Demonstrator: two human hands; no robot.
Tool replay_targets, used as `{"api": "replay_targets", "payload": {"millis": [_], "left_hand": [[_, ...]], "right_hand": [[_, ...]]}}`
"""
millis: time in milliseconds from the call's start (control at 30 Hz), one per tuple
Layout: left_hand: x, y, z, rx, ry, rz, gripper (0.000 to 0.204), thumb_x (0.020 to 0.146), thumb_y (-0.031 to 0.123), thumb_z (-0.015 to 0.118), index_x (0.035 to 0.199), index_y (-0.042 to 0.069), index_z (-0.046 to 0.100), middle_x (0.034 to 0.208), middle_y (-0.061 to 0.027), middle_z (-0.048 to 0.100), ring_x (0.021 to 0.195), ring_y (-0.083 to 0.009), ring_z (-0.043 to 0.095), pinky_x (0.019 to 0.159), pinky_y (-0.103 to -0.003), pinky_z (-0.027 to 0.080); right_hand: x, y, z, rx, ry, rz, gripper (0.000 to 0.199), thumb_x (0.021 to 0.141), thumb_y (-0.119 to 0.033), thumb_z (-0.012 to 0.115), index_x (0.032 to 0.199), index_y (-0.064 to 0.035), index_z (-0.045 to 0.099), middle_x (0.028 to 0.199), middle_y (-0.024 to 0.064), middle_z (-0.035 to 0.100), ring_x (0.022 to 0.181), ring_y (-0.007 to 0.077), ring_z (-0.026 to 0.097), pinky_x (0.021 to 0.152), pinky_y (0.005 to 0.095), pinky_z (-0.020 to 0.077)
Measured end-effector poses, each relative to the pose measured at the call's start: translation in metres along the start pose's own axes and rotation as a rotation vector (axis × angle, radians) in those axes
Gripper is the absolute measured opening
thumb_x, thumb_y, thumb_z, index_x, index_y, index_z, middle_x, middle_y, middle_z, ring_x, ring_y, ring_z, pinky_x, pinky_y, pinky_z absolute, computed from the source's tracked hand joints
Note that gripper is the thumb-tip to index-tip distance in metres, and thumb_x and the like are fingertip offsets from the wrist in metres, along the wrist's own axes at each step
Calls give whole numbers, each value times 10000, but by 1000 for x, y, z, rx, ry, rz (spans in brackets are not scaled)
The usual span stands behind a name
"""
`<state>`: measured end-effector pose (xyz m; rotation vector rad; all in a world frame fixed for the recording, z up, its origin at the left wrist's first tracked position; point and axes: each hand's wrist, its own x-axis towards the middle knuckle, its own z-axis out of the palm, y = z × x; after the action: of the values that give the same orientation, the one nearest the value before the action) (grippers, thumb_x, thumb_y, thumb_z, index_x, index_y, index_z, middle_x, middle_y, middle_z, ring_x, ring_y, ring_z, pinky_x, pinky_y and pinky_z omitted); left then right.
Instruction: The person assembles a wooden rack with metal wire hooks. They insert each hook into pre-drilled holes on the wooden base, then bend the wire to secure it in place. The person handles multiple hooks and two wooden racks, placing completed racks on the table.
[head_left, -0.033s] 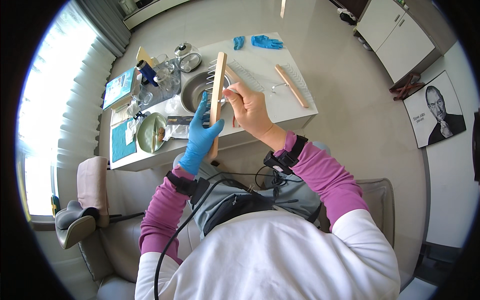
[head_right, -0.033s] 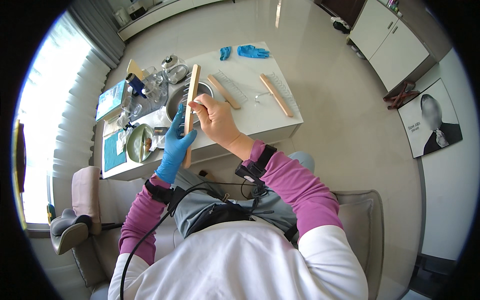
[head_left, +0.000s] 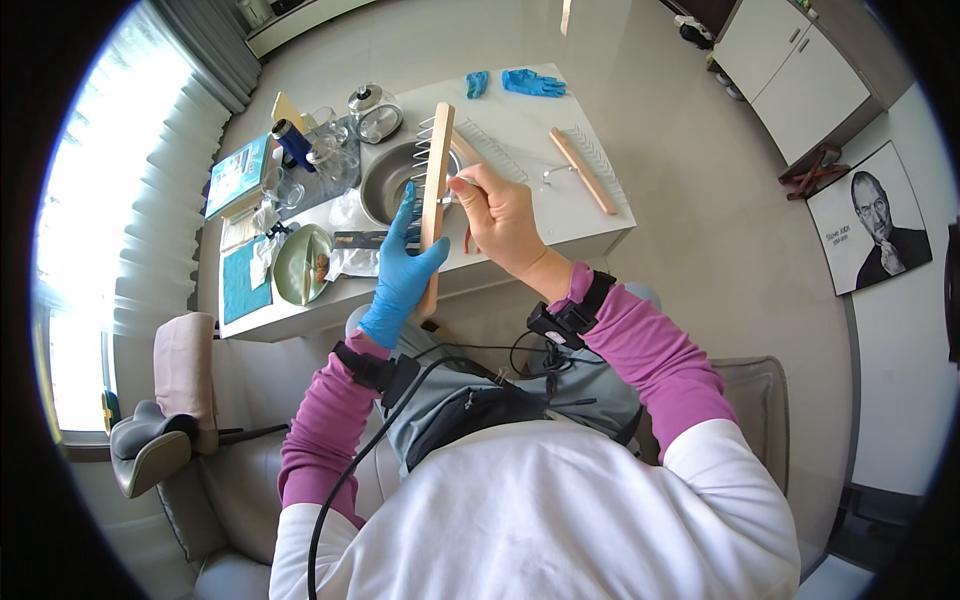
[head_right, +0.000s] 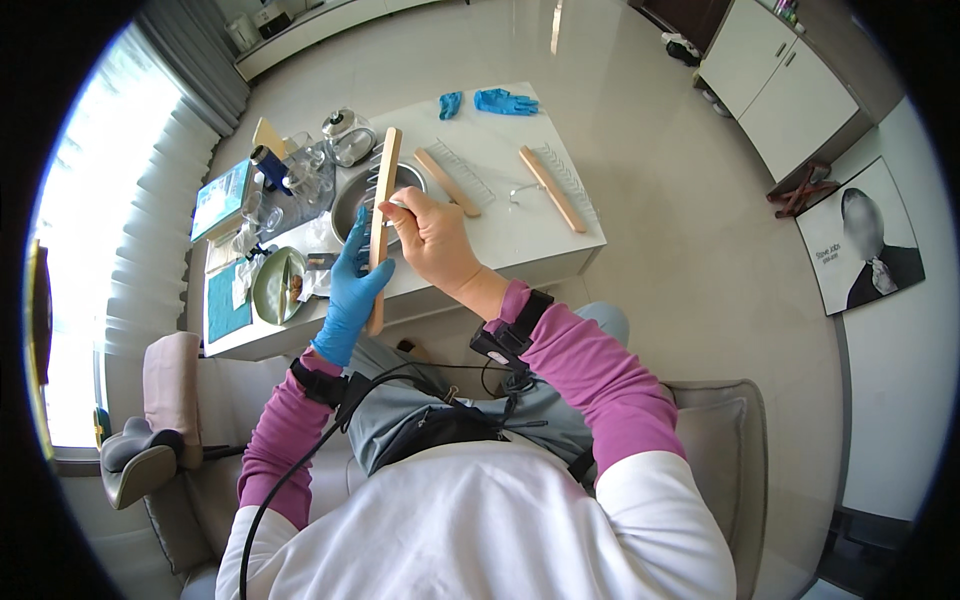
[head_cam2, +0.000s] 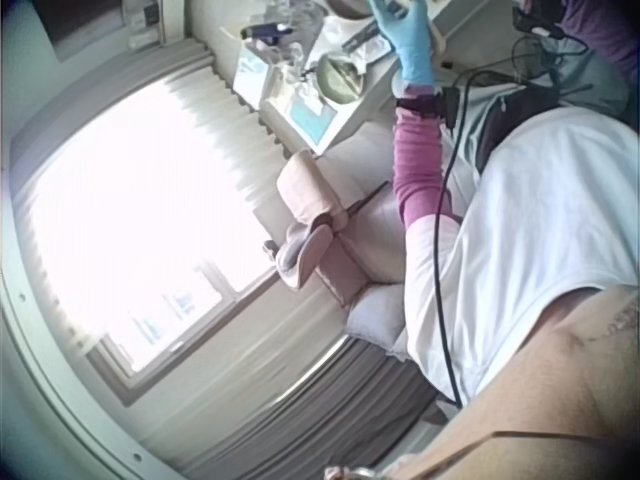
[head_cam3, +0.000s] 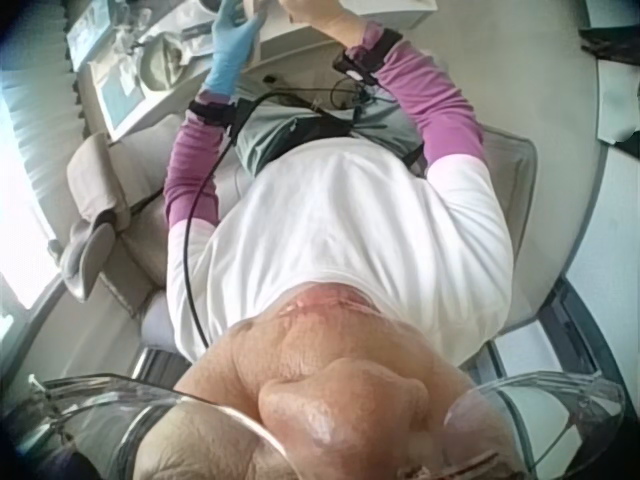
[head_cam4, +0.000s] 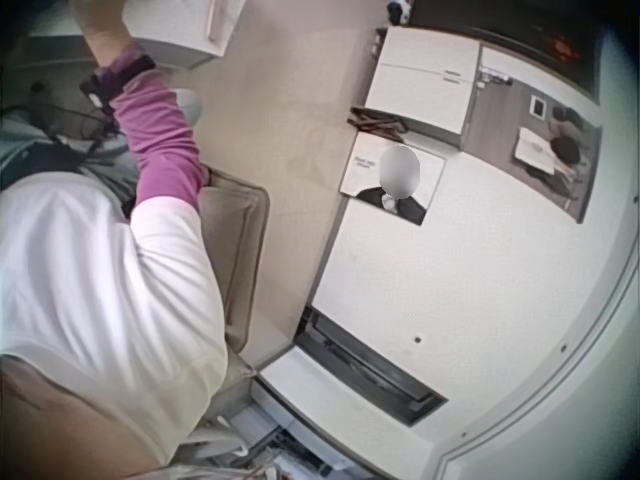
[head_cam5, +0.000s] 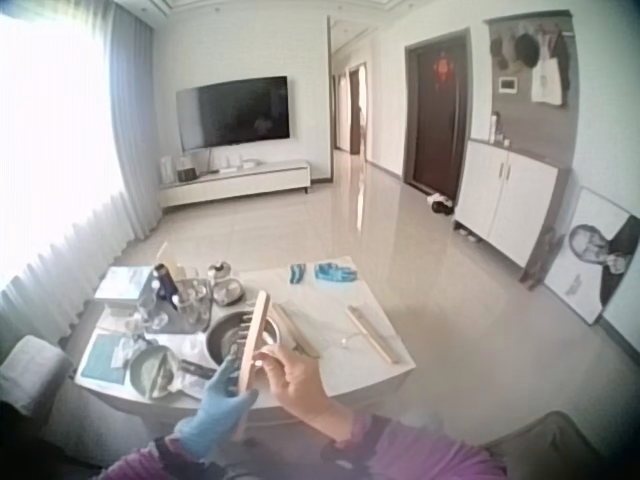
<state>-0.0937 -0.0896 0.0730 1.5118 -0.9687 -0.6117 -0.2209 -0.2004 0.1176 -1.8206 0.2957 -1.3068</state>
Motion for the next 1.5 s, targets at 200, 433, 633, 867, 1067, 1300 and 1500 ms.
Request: {"api": "replay_targets", "payload": {"millis": [200,433,633,867,1067,1300,1500], "left_hand": [[-1,-2,14,89,32,-23,864,735,128,703,1504,113,310,1031,-78,627,838,-127,596,768,-281,515],[8,1,21,-61,-26,-38,879,767,96,692,1524,108,246,1213,-92,581,959,-135,578,837,-291,507],[29,8,10,-206,-96,-71,923,805,158,708,1544,115,157,1334,-110,497,1085,-171,534,923,-308,462],[42,-8,3,-453,-62,-187,888,860,316,637,1552,138,109,1354,-68,397,1150,-181,431,961,-313,390],[47,-28,4,-567,11,-212,611,911,332,604,1426,112,361,1225,-53,477,1138,-162,467,962,-318,420],[60,-22,7,-314,-182,-44,802,947,357,572,1552,141,93,1432,-58,327,1241,-158,360,1025,-304,342],[57,-8,-6,-257,-327,-96,746,963,395,571,1549,183,160,1541,-60,288,1376,-166,318,1102,-363,301]], "right_hand": [[-9,13,-8,-18,48,71,159,961,-166,606,911,-15,620,634,16,568,557,52,472,513,225,387],[4,16,-27,3,-157,180,202,953,-218,623,1023,-30,596,786,33,615,702,78,563,637,232,463],[6,22,-21,116,-132,161,682,889,-374,693,1376,-32,360,1221,132,475,1064,215,557,881,327,480],[-10,22,-24,280,-708,876,697,922,-464,613,1368,24,393,1277,149,507,1162,247,554,970,367,485],[-23,33,-12,643,-595,1043,655,891,-349,690,1309,64,400,1205,148,558,1069,220,601,911,365,529],[-22,44,-19,940,-463,1057,445,917,-143,640,1277,63,475,1184,138,562,1130,251,590,1004,357,480],[-10,80,-53,908,-222,977,323,899,-69,636,1172,88,565,1142,184,623,1077,243,614,988,311,490]]}}
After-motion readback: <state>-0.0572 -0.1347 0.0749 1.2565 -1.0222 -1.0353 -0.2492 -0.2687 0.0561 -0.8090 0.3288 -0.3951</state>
